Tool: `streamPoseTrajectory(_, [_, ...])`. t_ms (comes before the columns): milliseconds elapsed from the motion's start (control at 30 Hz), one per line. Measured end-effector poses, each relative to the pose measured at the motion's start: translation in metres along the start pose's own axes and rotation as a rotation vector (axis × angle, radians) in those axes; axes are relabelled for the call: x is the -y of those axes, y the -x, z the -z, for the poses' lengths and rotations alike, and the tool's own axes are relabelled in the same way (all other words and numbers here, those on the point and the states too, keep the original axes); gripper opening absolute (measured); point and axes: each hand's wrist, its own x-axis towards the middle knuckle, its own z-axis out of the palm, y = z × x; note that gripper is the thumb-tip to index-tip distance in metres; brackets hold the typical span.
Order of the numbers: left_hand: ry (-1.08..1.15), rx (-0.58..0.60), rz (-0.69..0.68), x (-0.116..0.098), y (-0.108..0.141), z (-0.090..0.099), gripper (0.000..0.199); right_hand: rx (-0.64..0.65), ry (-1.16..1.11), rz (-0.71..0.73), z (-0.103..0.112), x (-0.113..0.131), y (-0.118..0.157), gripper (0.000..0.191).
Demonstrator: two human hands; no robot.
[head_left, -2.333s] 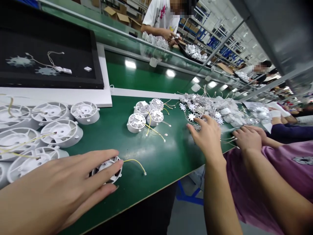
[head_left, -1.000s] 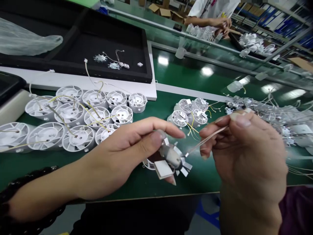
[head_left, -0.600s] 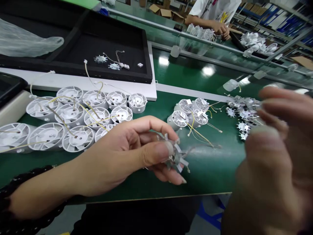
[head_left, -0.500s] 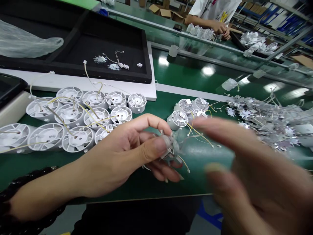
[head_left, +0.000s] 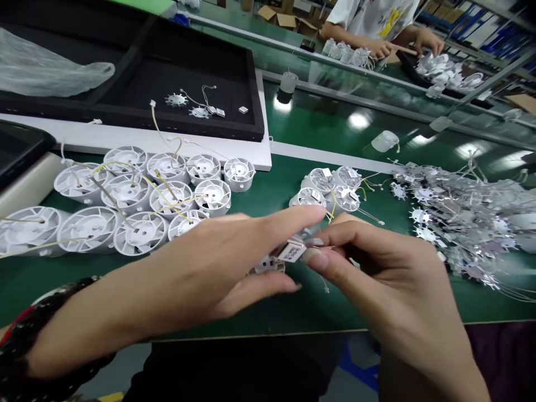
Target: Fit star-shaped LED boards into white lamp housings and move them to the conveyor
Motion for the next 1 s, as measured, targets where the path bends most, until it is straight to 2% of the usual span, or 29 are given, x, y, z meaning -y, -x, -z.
streamPoseTrajectory(67, [-0.191, 0.028, -0.055, 0.005, 0.001, 0.007, 0.04, 0.039, -0.017, -0.034, 0.0, -0.002, -0.003, 0.019])
streamPoseTrajectory(200, [-0.359, 0.073, -0.097, 0.007, 0.0, 0.015, 0.042, 0.189, -0.014, -0.068, -0.003, -0.008, -0.006, 0.021])
streamPoseTrajectory(267, [-0.459, 0.114, -0.145, 0.006, 0.001, 0.013, 0.038, 0.249, 0.015, -0.104, -0.004, -0.012, -0.006, 0.022])
streamPoseTrajectory(400, [-0.588, 0.207, -0.195, 0.007, 0.003, 0.006, 0.049, 0.295, 0.07, -0.19, -0.006, -0.021, -0.004, 0.023])
streamPoseTrajectory(533, [-0.543, 0.202, -0.132, 0.008, 0.004, 0.004, 0.052, 0.341, 0.115, -0.254, -0.007, -0.025, -0.006, 0.024])
streamPoseTrajectory(733, [-0.473, 0.215, -0.042, 0.01, 0.004, 0.002, 0.043, 0.373, 0.156, -0.292, -0.009, -0.027, -0.011, 0.027])
streamPoseTrajectory(833, [-0.443, 0.22, -0.005, 0.011, 0.003, -0.001, 0.043, 0.382, 0.106, -0.297, -0.007, -0.029, -0.008, 0.018])
streamPoseTrajectory(900, [-0.427, 0.232, 0.001, 0.011, 0.003, -0.002, 0.044, 0.38, 0.084, -0.255, -0.005, -0.03, -0.005, 0.013])
streamPoseTrajectory(1000, [-0.414, 0.234, -0.016, 0.011, 0.003, -0.002, 0.045, 0.355, 0.141, -0.117, -0.004, -0.033, 0.002, 0.02])
